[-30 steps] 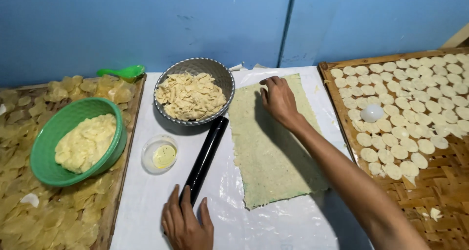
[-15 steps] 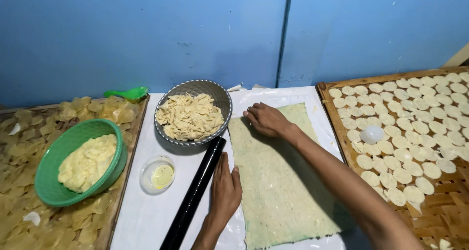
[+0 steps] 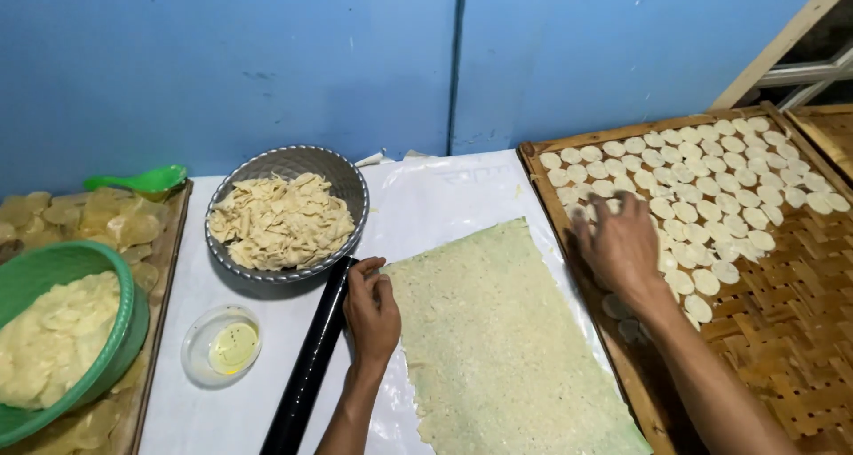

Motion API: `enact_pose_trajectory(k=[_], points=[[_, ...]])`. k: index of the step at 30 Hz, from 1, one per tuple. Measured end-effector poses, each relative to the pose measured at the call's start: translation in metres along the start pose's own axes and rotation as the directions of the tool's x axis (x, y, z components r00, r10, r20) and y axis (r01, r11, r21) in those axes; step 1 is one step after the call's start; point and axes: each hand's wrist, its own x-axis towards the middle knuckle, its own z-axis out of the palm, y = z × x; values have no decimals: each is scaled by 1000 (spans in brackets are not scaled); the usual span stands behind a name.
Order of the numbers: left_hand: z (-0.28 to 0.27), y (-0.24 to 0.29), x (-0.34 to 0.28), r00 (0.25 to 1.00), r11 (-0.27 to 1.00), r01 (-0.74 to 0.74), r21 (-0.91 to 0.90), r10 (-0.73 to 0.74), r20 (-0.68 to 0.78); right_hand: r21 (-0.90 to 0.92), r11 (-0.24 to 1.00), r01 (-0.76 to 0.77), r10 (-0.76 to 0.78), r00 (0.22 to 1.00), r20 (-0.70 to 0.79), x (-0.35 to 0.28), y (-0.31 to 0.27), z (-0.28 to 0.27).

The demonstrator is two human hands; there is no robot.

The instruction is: Cutting small circular shapes from a sheet of dough using a plastic mold.

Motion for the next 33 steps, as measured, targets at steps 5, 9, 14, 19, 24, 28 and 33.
enact_pose_trajectory(k=[5, 9, 14, 19, 24, 28, 33], points=[[-3, -4, -4, 1000, 994, -29, 104, 30, -7, -51, 984, -171, 178, 947, 267, -17, 31, 17], [-1, -25, -4, 993, 979, -117, 168, 111, 45, -11, 959, -282, 263, 880, 396, -2, 4, -24], [-4, -22, 8, 992, 999, -38, 15, 35, 122, 239, 970, 33, -66, 989, 130, -17, -83, -46], [-8, -13, 11, 989, 998, -20, 53, 12, 147, 594, 726, 347, -529, 834, 160, -38, -184, -41], [-8, -16, 16, 979, 999, 16, 49, -25, 200, 547, 652, 525, -640, 768, 25, -29, -220, -25], [-12, -11, 16, 978, 999, 26, 41, -34, 204, 512, 682, 523, -635, 770, 59, -29, -227, -11], [-20, -2, 10, 951, 918, -260, 300, 188, 247, 386, 674, 630, -663, 747, -60, -26, -235, 11]])
